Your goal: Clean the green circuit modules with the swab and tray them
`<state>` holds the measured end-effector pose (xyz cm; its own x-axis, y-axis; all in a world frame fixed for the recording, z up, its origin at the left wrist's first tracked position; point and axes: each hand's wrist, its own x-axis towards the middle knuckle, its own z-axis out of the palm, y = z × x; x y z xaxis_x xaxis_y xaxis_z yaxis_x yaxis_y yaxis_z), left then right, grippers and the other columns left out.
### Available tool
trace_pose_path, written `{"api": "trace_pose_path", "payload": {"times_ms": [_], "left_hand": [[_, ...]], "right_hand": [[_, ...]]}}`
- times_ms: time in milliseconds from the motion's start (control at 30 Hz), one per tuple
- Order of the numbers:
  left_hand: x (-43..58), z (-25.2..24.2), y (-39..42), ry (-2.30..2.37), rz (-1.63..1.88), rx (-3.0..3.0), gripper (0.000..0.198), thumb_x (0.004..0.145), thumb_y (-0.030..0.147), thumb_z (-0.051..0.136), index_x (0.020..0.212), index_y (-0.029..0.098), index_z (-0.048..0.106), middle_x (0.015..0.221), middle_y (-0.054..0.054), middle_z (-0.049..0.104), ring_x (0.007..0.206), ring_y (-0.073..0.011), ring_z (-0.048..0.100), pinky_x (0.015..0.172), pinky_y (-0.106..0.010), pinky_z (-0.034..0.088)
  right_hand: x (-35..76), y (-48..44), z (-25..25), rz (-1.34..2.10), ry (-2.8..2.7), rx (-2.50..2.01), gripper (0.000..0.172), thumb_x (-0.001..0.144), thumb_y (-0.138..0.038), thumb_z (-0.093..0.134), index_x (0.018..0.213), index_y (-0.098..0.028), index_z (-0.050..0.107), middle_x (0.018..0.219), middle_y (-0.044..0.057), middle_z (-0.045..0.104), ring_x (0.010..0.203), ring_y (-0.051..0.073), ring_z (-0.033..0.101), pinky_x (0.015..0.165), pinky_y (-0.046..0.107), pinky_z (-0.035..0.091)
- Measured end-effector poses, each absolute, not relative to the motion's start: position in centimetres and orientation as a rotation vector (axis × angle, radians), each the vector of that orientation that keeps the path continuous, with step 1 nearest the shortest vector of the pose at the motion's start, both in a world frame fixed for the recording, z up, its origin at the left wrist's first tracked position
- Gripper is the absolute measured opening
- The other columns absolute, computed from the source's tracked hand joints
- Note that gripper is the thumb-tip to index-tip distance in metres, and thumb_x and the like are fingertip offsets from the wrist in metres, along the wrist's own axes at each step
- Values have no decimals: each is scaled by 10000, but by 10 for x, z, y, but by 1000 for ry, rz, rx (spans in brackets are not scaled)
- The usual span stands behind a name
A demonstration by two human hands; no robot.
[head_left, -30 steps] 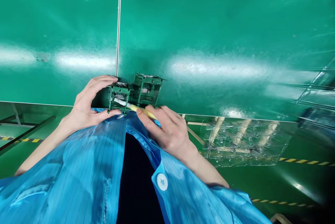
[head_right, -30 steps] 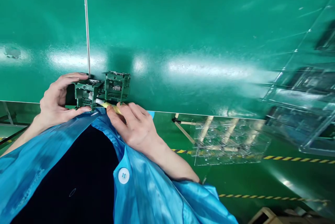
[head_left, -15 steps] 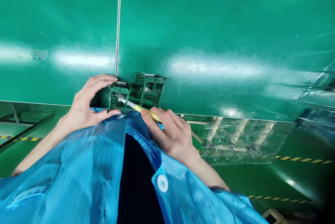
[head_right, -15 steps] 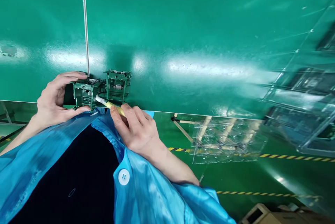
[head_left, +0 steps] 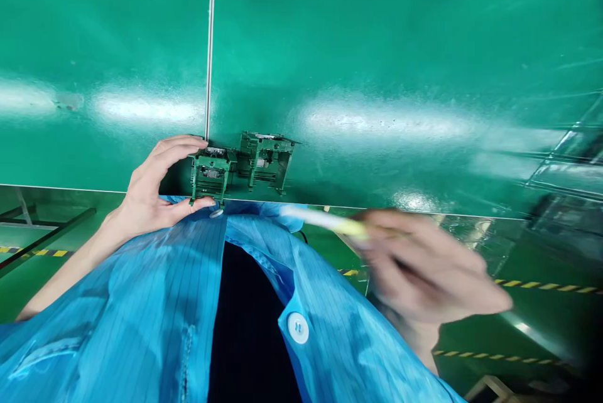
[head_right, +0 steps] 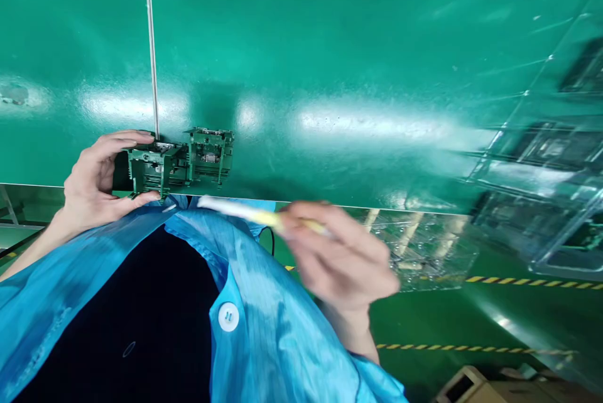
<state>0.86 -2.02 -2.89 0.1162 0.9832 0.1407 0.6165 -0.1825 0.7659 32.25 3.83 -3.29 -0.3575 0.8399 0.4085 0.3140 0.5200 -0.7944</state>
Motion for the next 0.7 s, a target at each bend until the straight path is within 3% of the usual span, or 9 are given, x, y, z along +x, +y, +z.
{"api": "trace_pose_path", "payload": {"times_ms": [100,167,267,400,533,700], "left_hand": [[8,-29,-22,1535,920,1834,620,812,414,818,1328,253,516,1275,-92,670,1205,-290,657,1016,-545,595],[8,-27,-24,1574,900,1791,595,815,376,811,1325,251,530,1270,-85,673,1214,-306,656,1021,-565,591],[9,-24,-27,1620,845,1733,574,814,332,795,1324,263,542,1276,-78,672,1233,-333,646,1049,-607,567],[11,-21,-26,1666,838,1701,557,799,330,791,1300,263,556,1274,-70,674,1242,-363,636,1060,-639,545],[11,-22,-22,1653,876,1705,621,773,339,833,1327,282,556,1275,-59,678,1240,-342,640,1071,-615,550],[11,-25,-20,1646,923,1717,681,743,402,872,1349,349,566,1249,-62,695,1198,-311,664,1050,-592,575]], "right_hand": [[328,58,-51,586,-1689,-1199,245,959,-213,636,1136,-305,778,762,31,722,579,198,653,511,353,523],[327,65,-63,458,-1724,-1307,248,972,-225,615,1162,-286,762,906,65,758,789,262,731,672,422,596],[323,63,-66,323,-1899,-1272,415,945,-195,639,1335,-338,639,1241,72,709,1170,314,676,949,538,585],[304,52,-48,640,-2014,-1113,690,930,-288,694,1545,-291,382,1477,129,555,1406,304,509,1174,555,443],[280,51,-42,1003,-2163,-963,818,939,-455,669,1587,-187,247,1576,181,444,1474,314,428,1195,545,428],[266,53,-53,1167,-2163,-914,696,990,-348,592,1580,-199,256,1532,165,507,1442,279,478,1163,510,477]]}}
